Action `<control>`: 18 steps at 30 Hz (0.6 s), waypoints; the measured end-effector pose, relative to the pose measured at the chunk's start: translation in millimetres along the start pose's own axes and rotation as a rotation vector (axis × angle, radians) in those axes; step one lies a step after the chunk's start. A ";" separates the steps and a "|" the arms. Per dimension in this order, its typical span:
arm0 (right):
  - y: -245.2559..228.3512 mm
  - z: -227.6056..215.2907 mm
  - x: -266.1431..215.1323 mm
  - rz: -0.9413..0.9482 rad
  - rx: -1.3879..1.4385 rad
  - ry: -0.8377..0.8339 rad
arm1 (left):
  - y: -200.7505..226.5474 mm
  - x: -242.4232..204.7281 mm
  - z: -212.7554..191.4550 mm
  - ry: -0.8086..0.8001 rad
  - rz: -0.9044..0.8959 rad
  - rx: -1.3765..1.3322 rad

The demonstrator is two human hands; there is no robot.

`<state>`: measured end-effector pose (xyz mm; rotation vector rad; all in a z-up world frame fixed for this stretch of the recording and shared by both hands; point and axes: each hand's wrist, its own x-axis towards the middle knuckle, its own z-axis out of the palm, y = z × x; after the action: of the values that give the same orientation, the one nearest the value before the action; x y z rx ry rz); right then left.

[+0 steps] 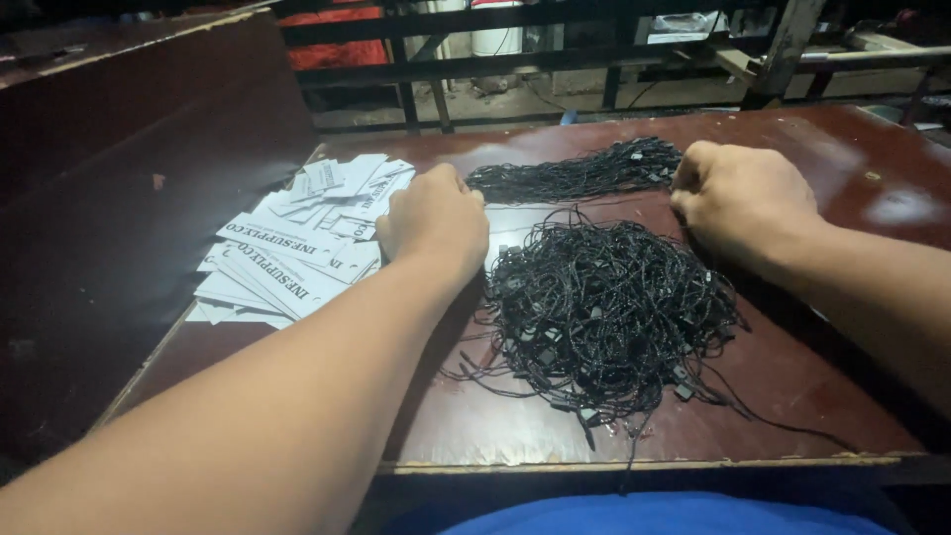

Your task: The person repeatedly picks up tangled black cables from a pile on a table, untangles them by hand, and places them into a separate pile. The action is continuous throughout the clip.

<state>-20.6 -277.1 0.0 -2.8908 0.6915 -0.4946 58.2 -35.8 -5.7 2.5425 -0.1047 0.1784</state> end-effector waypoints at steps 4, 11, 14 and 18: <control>-0.9 -4.4 -5.6 -0.017 -0.031 -0.014 | 3.6 -3.6 1.3 0.001 0.066 0.112; 26.8 -3.8 -11.5 -0.117 0.090 -0.007 | -13.2 -10.4 -1.1 -0.024 0.125 0.034; 29.5 -11.2 -26.6 -0.104 0.169 -0.004 | -23.7 -21.7 -5.2 -0.037 0.212 -0.065; 36.7 0.2 -22.3 -0.213 0.113 -0.042 | -33.8 -18.8 6.0 -0.081 0.390 0.038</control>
<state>-54.6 -299.4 -13.8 -2.8719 0.3388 -0.4785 44.1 -10.6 -32.0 2.5429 -0.6345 0.2296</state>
